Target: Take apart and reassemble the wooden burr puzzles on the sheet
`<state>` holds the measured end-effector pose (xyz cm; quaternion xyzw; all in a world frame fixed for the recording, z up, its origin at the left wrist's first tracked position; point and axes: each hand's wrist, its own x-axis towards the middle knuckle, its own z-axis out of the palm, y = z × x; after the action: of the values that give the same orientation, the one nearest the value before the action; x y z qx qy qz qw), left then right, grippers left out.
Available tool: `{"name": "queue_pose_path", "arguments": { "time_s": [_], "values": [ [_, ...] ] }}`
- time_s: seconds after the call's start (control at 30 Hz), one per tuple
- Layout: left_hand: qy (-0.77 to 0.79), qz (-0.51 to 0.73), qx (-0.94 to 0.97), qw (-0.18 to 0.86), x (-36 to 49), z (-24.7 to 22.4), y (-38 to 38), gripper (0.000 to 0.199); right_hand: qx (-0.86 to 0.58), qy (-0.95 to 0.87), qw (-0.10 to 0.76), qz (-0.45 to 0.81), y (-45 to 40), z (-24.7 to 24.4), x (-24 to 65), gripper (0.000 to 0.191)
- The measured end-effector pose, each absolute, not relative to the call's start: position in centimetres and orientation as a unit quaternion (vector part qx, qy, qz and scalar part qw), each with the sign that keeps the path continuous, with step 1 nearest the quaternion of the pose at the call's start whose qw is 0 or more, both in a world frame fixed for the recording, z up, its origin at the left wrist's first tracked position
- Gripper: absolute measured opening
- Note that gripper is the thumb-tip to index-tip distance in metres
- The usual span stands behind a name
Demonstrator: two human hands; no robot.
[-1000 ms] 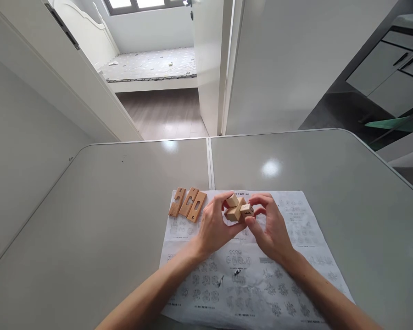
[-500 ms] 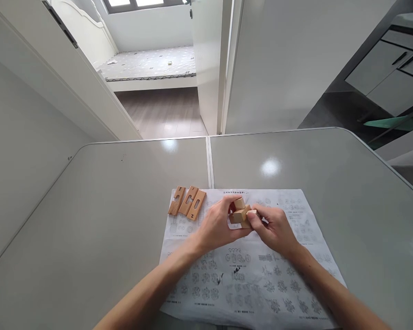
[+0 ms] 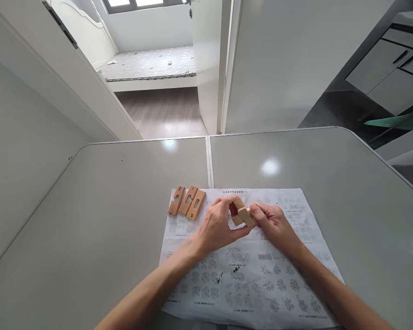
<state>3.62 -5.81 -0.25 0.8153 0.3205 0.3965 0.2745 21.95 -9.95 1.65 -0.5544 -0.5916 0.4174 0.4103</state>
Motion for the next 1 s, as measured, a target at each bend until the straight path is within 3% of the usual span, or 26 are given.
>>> {"name": "queue_pose_path", "arguments": {
  "time_s": [0.7, 1.0],
  "values": [
    [0.318, 0.404, 0.827, 0.228, 3.8, -0.1, -5.8, 0.043, -0.567, -0.553, 0.419, 0.444, -10.2, 1.1, 21.5, 0.052],
    [0.312, 0.407, 0.833, 0.209, 3.5, -0.9, -5.5, 0.054, -0.575, -0.552, 0.416, 0.438, -10.3, 0.5, 21.5, 0.056]
  ]
}}
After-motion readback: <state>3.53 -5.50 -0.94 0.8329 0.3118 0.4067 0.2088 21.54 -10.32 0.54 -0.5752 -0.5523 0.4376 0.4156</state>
